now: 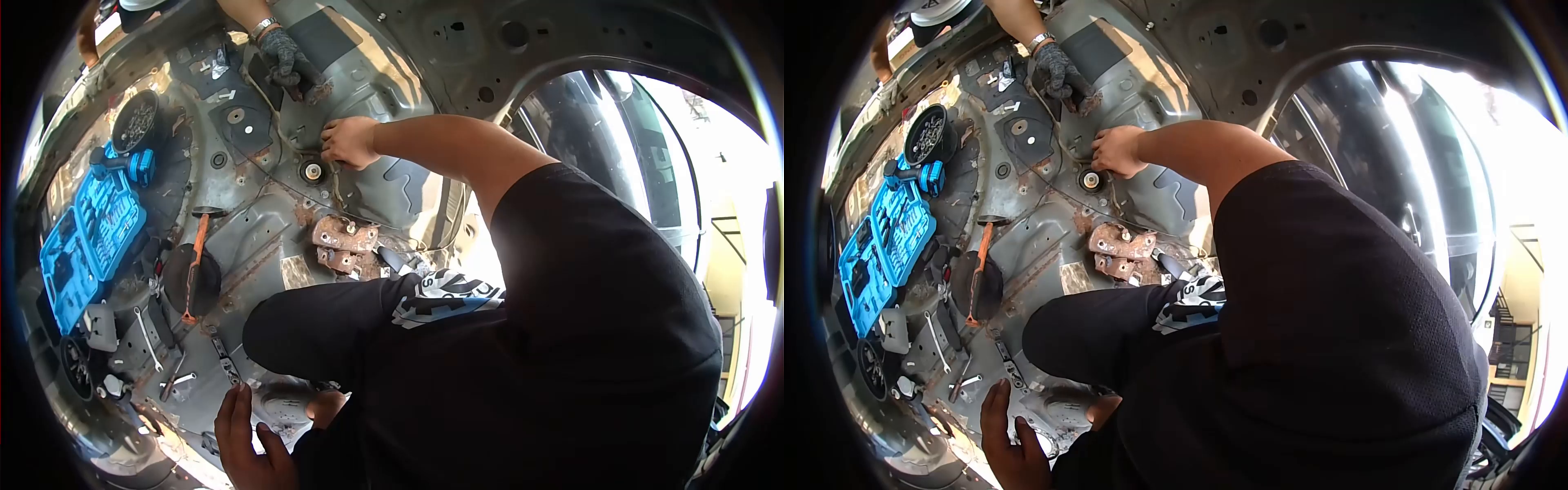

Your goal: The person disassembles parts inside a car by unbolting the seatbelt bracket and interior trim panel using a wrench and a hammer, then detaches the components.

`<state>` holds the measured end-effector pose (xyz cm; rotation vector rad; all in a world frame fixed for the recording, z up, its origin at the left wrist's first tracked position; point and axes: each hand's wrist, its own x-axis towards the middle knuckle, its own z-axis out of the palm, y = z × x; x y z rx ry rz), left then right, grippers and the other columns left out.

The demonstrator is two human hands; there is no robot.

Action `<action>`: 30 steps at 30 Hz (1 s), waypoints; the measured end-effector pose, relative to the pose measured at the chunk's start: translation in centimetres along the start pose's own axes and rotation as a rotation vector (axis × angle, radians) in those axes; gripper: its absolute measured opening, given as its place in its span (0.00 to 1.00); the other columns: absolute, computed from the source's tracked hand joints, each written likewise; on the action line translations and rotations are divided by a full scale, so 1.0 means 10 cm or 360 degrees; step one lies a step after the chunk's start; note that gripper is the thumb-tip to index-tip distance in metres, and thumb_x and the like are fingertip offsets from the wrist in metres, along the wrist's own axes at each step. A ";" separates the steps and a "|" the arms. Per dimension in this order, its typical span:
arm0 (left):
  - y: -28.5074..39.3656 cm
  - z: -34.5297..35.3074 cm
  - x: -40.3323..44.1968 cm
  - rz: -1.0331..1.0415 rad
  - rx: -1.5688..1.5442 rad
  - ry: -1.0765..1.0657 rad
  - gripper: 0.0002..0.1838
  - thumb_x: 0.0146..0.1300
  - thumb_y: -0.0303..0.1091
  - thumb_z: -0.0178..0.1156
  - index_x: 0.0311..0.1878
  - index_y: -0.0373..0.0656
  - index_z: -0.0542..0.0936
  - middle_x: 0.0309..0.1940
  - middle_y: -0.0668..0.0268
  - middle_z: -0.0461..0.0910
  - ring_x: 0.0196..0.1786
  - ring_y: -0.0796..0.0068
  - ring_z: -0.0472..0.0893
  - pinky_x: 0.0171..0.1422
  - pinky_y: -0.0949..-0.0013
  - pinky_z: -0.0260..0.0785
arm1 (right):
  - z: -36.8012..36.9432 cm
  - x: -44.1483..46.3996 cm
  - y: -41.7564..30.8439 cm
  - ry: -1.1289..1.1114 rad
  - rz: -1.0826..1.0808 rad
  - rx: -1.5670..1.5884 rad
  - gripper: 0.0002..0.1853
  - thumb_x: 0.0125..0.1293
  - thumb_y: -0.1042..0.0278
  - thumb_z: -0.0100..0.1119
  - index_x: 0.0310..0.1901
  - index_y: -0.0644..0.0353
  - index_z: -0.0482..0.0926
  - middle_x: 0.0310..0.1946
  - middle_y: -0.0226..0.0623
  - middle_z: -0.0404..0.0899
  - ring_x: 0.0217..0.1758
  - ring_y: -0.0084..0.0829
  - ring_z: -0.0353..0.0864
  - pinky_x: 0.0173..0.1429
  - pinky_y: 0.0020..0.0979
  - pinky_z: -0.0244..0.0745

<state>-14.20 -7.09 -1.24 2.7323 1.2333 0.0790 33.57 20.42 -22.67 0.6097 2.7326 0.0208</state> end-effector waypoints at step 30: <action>0.26 -0.11 0.01 -0.0603 -0.0418 -0.0204 0.26 0.67 0.22 0.55 0.69 0.39 0.78 0.65 0.49 0.79 0.68 0.49 0.79 0.72 0.54 0.70 | -0.14 0.04 -0.14 0.0086 0.0221 0.0096 0.11 0.63 0.59 0.61 0.41 0.54 0.83 0.39 0.33 0.86 0.54 0.40 0.81 0.66 0.41 0.74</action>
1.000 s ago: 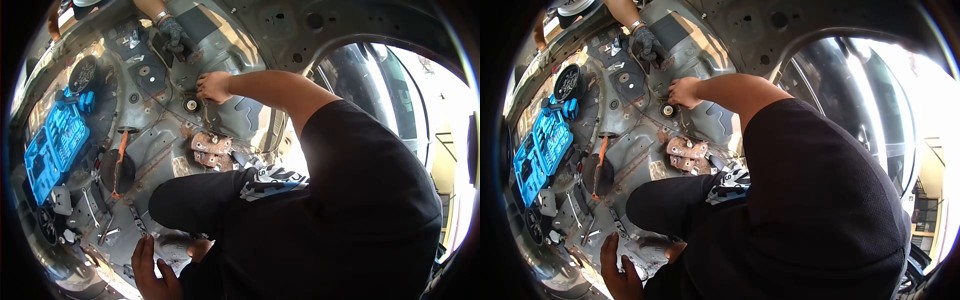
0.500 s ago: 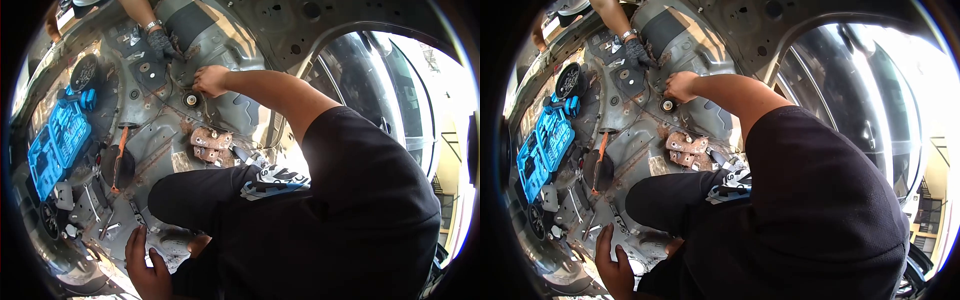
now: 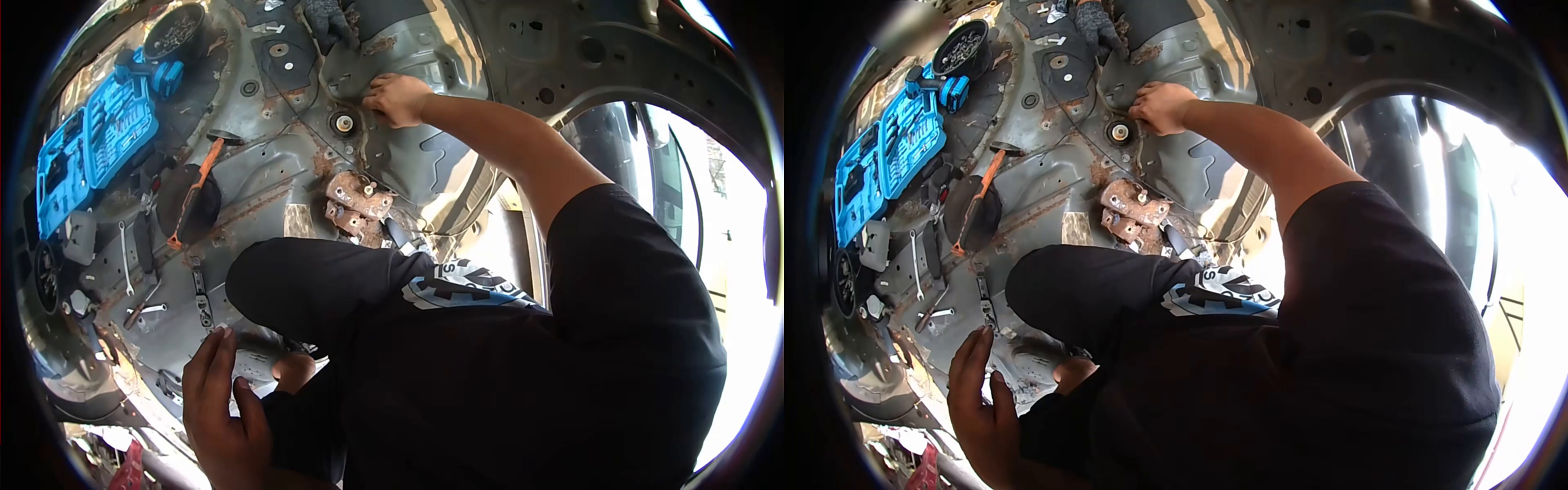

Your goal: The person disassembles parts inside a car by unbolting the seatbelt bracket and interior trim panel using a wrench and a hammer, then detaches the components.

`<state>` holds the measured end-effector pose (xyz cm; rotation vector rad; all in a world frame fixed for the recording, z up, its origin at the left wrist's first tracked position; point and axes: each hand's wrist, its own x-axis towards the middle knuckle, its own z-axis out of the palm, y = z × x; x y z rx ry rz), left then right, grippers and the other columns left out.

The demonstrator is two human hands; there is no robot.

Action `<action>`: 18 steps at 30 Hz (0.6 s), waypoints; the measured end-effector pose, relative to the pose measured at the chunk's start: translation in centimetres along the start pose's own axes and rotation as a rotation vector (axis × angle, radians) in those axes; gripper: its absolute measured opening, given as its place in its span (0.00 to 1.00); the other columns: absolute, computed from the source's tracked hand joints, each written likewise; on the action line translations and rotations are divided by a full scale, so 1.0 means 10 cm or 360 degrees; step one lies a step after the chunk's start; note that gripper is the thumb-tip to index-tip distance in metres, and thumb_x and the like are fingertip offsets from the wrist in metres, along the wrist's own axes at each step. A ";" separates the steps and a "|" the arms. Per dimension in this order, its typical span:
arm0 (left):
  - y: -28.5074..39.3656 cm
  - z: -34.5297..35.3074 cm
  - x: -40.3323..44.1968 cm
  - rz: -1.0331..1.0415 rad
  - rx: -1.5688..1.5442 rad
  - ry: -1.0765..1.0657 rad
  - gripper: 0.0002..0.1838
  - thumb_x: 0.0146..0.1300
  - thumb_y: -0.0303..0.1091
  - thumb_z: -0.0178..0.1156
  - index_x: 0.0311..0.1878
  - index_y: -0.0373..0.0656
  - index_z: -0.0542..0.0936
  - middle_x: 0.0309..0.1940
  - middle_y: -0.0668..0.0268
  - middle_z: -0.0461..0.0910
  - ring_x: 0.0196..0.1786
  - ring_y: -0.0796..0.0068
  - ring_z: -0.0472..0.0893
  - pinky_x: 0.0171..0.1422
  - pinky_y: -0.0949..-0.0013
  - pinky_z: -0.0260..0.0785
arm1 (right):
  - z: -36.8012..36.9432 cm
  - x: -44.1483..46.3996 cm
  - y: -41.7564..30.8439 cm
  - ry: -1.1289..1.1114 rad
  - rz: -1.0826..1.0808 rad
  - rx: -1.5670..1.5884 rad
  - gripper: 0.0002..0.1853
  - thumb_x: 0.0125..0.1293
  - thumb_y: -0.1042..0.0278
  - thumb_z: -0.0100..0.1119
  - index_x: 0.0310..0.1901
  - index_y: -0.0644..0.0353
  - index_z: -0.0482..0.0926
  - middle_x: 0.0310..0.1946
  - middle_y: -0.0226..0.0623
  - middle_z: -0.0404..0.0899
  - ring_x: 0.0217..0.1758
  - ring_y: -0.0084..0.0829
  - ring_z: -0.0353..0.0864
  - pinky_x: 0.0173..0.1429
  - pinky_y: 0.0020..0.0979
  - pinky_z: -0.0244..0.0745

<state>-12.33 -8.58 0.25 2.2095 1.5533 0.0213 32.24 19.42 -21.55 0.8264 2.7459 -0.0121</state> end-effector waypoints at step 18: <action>-0.21 0.06 -0.16 -0.0267 -0.0540 0.0178 0.25 0.67 0.37 0.64 0.66 0.37 0.79 0.66 0.47 0.78 0.68 0.47 0.77 0.74 0.54 0.68 | -0.37 -0.38 0.01 0.0147 0.1589 -0.0174 0.49 0.70 0.30 0.53 0.81 0.58 0.58 0.82 0.50 0.55 0.88 0.49 0.44 0.83 0.71 0.25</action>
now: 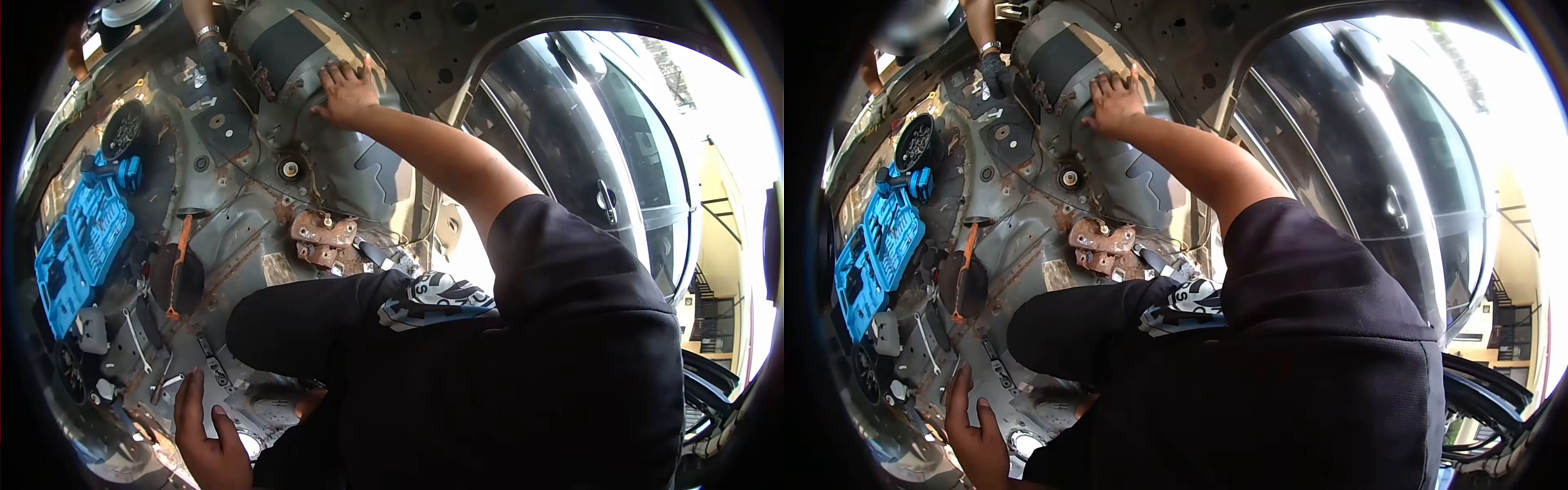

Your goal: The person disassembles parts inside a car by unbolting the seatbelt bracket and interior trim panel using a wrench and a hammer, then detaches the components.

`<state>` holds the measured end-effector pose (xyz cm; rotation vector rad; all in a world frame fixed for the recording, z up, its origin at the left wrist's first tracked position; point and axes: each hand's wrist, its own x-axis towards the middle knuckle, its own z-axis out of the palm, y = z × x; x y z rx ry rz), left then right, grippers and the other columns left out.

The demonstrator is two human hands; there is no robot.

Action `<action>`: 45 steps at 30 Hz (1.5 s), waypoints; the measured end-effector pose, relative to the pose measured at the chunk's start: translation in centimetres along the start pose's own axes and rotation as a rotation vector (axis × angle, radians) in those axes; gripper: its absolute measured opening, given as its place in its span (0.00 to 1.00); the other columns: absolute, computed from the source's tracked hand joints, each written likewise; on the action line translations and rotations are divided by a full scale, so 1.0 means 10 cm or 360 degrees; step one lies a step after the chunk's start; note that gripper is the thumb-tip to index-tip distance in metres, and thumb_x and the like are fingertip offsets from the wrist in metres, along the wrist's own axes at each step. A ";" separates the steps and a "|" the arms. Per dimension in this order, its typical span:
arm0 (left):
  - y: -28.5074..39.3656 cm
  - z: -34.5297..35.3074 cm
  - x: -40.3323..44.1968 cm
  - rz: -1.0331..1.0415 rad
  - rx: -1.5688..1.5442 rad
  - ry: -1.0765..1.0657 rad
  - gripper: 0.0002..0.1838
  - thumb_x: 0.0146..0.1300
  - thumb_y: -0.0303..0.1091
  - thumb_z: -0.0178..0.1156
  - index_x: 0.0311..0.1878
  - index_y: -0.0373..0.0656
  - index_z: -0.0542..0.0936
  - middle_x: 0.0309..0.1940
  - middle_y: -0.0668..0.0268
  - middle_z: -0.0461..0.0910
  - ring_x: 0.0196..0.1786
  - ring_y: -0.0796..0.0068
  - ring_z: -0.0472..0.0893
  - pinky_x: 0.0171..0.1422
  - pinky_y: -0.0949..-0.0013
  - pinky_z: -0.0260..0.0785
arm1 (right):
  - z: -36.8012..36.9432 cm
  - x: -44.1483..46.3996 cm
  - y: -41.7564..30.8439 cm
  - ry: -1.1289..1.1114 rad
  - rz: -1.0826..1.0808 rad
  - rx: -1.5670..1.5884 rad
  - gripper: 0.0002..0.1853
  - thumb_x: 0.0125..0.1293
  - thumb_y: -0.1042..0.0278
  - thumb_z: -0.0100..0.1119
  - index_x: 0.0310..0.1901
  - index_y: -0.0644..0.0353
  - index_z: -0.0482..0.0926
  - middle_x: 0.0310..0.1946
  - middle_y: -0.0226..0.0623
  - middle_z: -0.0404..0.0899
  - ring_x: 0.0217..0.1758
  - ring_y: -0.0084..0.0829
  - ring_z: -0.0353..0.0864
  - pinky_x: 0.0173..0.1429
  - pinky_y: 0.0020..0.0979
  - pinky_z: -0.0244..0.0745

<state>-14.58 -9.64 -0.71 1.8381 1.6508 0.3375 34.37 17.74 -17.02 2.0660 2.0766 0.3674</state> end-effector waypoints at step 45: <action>0.20 0.04 0.11 -0.0120 0.0016 -0.0137 0.25 0.74 0.40 0.58 0.65 0.29 0.78 0.63 0.40 0.79 0.68 0.41 0.77 0.75 0.52 0.66 | 0.25 -0.10 -0.04 0.0475 -0.0359 0.0272 0.28 0.68 0.50 0.59 0.67 0.50 0.77 0.75 0.36 0.70 0.82 0.43 0.61 0.86 0.58 0.45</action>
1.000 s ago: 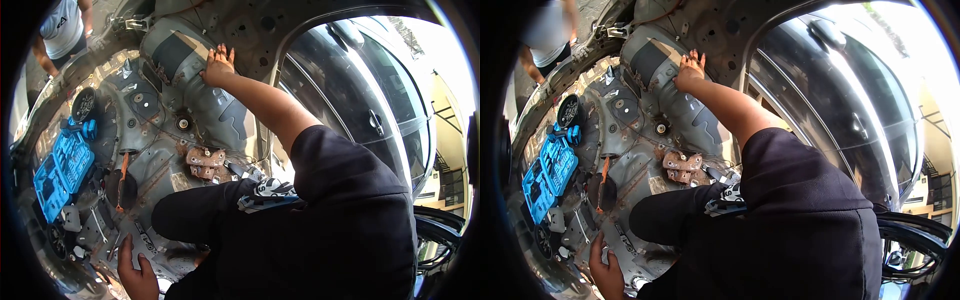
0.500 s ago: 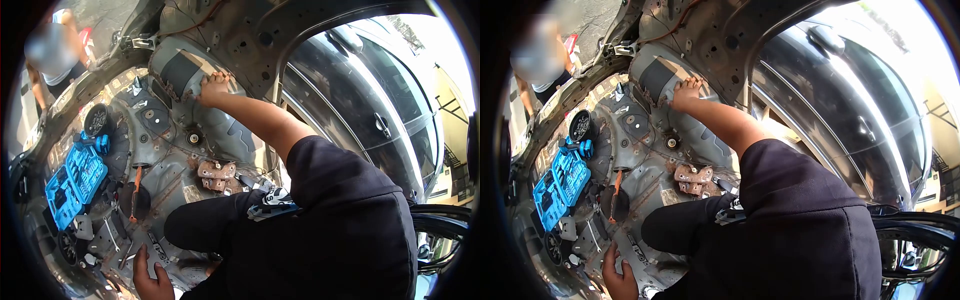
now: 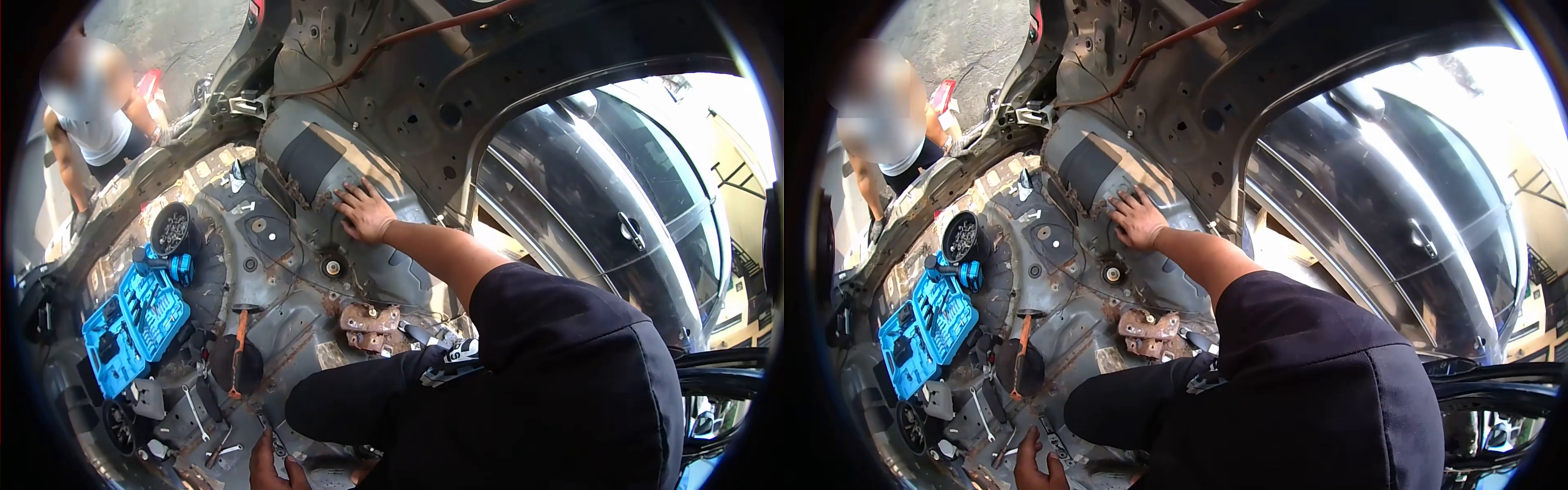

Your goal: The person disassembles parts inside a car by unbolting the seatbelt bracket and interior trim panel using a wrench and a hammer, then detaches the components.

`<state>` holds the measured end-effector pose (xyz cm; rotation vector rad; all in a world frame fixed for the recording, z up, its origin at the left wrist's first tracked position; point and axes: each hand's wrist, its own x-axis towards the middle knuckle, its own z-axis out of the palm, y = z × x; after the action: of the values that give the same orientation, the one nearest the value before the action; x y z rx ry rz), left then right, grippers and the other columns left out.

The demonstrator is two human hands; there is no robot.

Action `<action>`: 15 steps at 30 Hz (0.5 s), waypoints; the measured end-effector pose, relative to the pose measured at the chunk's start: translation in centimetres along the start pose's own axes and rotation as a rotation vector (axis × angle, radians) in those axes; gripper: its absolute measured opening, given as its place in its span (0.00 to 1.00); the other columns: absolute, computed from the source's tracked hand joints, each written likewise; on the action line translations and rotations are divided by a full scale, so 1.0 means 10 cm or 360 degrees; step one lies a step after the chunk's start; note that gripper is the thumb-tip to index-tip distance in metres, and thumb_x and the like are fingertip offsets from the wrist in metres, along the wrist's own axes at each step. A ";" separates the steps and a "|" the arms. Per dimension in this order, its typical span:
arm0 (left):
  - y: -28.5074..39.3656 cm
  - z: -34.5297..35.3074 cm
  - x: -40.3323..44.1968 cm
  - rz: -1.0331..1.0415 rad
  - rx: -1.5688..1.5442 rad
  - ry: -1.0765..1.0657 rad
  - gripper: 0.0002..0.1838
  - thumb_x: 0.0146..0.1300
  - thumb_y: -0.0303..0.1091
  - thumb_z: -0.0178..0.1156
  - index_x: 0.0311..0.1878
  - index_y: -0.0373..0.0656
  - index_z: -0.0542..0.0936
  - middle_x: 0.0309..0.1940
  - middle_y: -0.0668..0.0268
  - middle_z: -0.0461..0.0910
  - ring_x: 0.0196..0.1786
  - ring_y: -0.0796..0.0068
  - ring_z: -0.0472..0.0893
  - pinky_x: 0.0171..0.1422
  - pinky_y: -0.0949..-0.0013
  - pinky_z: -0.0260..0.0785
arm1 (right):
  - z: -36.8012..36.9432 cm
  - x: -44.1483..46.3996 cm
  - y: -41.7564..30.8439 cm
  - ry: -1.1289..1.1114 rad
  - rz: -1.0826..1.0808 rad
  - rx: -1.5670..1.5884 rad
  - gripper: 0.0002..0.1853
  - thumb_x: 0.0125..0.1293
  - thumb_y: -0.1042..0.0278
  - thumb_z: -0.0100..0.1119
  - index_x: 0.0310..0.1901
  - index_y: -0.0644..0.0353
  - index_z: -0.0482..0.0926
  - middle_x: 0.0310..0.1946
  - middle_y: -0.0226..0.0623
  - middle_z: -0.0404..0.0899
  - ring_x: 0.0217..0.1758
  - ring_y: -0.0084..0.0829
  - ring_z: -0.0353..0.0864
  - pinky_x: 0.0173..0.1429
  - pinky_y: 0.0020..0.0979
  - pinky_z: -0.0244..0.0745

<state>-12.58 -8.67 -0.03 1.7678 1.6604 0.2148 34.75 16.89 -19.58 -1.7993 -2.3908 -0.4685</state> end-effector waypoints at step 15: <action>-0.01 -0.12 0.36 0.0024 -0.0020 0.0012 0.29 0.66 0.33 0.62 0.71 0.38 0.74 0.66 0.43 0.76 0.68 0.40 0.75 0.72 0.50 0.69 | 0.05 0.00 0.03 0.0001 -0.0028 0.0060 0.28 0.66 0.51 0.61 0.66 0.51 0.79 0.75 0.39 0.69 0.82 0.44 0.60 0.84 0.60 0.47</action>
<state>-12.69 -4.94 -0.36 1.7728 1.6484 0.2385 35.04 17.12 -19.99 -1.7639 -2.4005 -0.4227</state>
